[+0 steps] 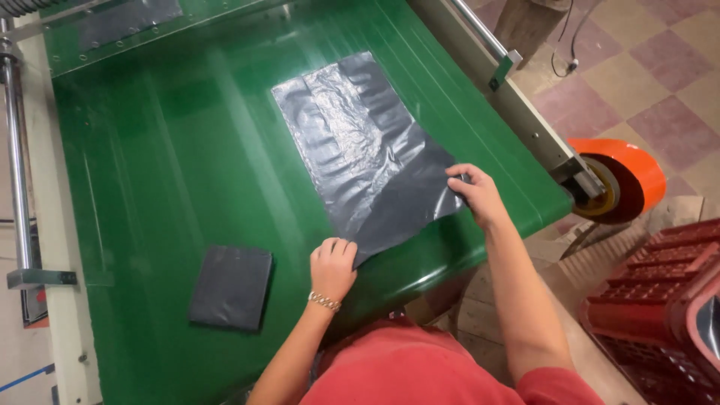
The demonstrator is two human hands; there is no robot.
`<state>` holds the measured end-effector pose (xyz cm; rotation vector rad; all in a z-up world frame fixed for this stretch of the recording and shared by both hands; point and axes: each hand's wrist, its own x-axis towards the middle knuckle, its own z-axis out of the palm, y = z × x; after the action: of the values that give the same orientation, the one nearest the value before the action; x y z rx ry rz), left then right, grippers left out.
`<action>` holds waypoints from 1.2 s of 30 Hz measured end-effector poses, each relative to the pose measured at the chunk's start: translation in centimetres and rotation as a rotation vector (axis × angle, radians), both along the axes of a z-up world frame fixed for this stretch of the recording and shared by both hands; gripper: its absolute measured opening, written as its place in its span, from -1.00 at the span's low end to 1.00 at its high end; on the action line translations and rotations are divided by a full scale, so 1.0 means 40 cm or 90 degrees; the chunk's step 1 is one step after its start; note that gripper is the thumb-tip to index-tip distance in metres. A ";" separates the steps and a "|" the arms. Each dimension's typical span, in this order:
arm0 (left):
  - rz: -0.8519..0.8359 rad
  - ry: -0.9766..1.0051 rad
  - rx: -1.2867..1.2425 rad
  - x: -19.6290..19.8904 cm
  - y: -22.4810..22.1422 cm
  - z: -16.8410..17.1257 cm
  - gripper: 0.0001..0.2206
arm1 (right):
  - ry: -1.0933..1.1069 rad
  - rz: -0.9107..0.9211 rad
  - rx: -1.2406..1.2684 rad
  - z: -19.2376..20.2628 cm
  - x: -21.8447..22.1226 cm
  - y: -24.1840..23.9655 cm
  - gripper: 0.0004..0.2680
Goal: The person is taking black plastic bags from a conveyor belt, folding them into smaller rectangular shapes, and stacking them in a red plastic crate.
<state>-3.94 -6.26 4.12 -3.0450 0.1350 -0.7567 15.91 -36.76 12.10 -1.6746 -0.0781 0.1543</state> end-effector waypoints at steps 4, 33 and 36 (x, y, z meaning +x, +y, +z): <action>-0.117 0.028 -0.266 -0.062 0.032 0.197 -0.85 | 0.133 0.180 0.078 0.077 -0.053 -0.103 -0.63; 0.329 0.300 -0.559 0.513 0.360 0.046 -0.82 | -0.253 0.254 -0.689 -0.132 0.615 0.435 -0.43; 0.346 0.269 -0.467 0.498 0.346 0.031 -0.83 | -0.245 0.301 -0.753 -0.151 0.655 0.470 -0.39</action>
<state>15.96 7.59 5.36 -3.5332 -1.1639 -0.1153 42.11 -17.98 6.06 -2.8268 -0.8054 0.2561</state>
